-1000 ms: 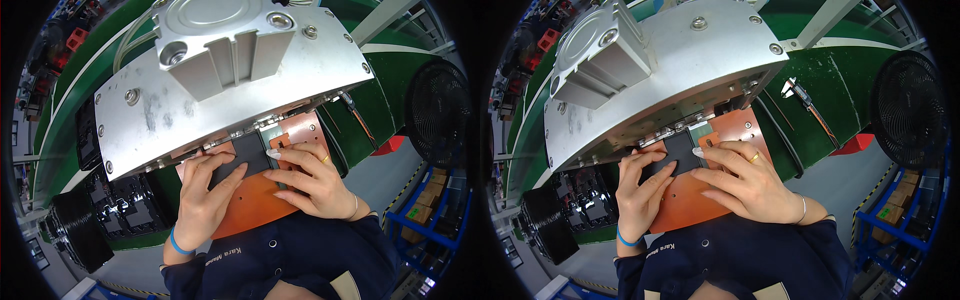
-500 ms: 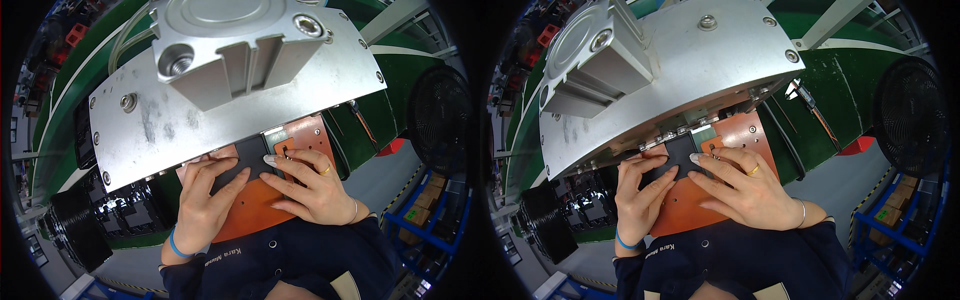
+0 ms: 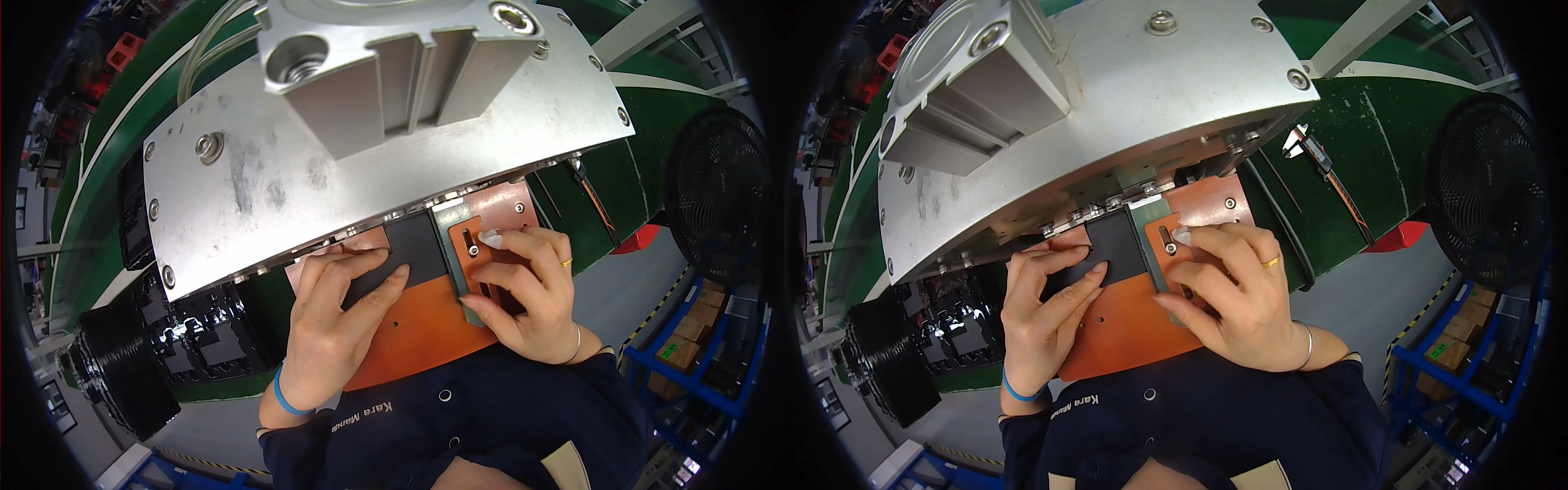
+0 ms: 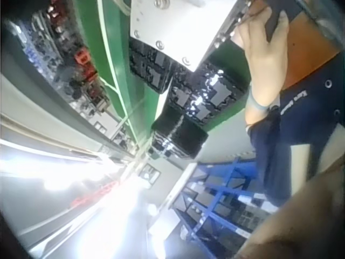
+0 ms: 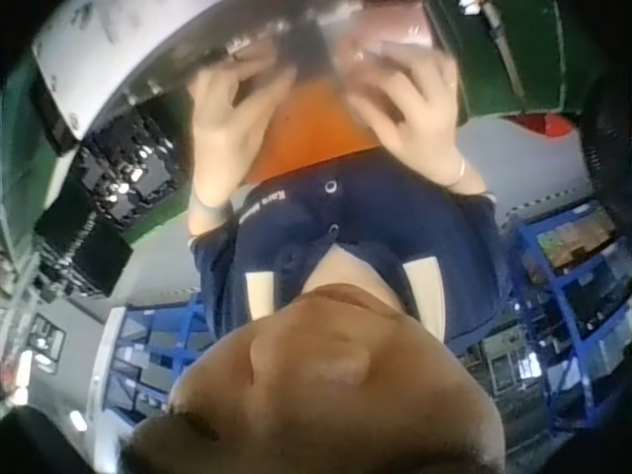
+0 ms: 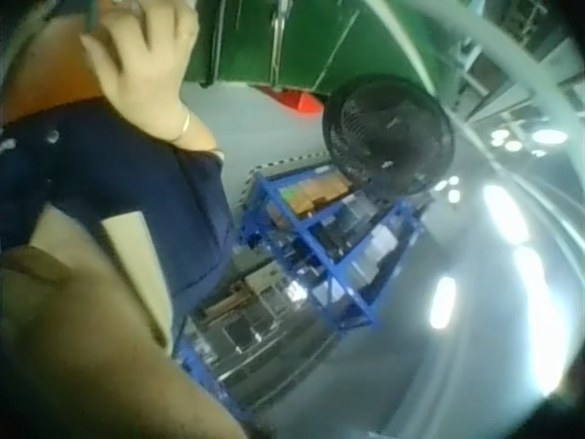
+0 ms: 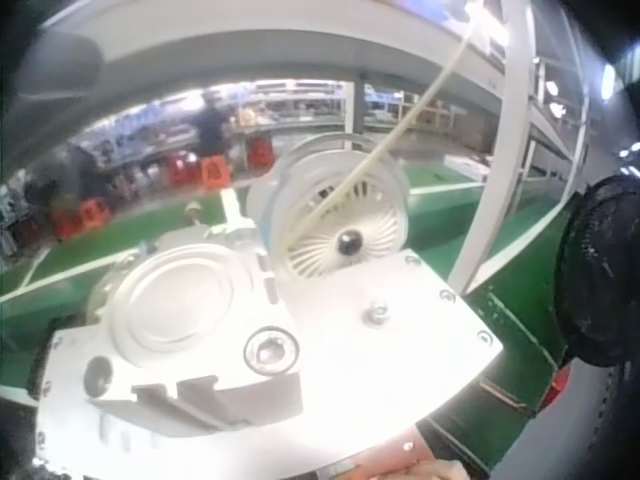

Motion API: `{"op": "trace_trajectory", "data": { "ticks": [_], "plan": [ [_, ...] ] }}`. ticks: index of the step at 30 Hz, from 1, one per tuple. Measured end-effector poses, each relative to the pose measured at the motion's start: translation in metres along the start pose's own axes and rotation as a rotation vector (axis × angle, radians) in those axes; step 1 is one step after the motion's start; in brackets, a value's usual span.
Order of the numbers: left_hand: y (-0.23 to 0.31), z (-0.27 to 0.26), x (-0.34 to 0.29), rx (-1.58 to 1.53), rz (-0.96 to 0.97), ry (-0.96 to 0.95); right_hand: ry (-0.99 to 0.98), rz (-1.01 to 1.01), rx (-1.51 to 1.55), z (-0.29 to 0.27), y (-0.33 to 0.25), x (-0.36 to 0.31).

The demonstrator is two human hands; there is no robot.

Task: The person repeatedly picks up small black rectangular components from a tray, places them into a press machine, and secures them using a hand lever. After each press, the person removes the component and places it into a black plastic tray. This cycle is repeated multiple times throughout the video.

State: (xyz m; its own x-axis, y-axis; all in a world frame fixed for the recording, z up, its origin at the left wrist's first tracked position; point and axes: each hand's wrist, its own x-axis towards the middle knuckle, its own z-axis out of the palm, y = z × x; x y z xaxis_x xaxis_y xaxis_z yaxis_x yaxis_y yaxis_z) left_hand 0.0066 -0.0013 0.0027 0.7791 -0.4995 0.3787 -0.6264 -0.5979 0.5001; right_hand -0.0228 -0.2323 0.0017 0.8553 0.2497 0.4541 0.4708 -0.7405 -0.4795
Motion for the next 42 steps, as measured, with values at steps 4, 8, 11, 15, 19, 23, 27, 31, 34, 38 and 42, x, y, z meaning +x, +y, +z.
{"op": "trace_trajectory", "data": {
  "ticks": [4,8,11,15,19,23,27,31,34,38,42],
  "plan": [
    [0.0009,-0.0005,0.001,-0.017,-0.013,-0.005,-0.092,-0.029,-0.017,-0.0016,-0.0034,0.0003],
    [0.0002,0.0,-0.0002,-0.017,-0.02,0.0,-0.067,-0.004,-0.016,-0.0008,-0.0025,0.0005],
    [-0.0004,0.0003,-0.0008,-0.012,-0.014,0.004,-0.061,0.011,-0.004,0.0004,-0.0004,-0.0021],
    [-0.0009,-0.0001,-0.0003,-0.025,-0.015,-0.003,-0.159,-0.015,0.012,-0.0026,-0.0011,-0.0028],
    [-0.0008,-0.0004,-0.0007,-0.029,-0.02,-0.01,-0.211,-0.07,-0.036,-0.0004,-0.0036,0.0005],
    [-0.0016,0.0002,-0.002,-0.021,-0.023,-0.013,-0.233,-0.068,-0.085,0.0024,-0.0043,-0.0001],
    [-0.0001,-0.0011,-0.0016,-0.024,-0.028,-0.021,-0.219,-0.075,-0.125,0.0021,-0.0074,0.001],
    [0.0004,-0.0001,-0.0015,-0.014,-0.021,-0.009,-0.235,-0.105,-0.179,-0.0003,-0.0091,0.0042],
    [0.002,0.0,-0.0021,-0.008,-0.026,-0.014,-0.195,-0.108,-0.149,0.0027,-0.0086,0.0027],
    [0.0056,-0.0009,-0.0024,0.034,-0.035,-0.038,-0.178,-0.103,-0.119,0.0037,-0.0078,0.0018],
    [0.0062,0.002,-0.0035,0.027,-0.052,-0.036,-0.148,-0.111,0.005,-0.0015,-0.0022,0.0036]
  ]
}}
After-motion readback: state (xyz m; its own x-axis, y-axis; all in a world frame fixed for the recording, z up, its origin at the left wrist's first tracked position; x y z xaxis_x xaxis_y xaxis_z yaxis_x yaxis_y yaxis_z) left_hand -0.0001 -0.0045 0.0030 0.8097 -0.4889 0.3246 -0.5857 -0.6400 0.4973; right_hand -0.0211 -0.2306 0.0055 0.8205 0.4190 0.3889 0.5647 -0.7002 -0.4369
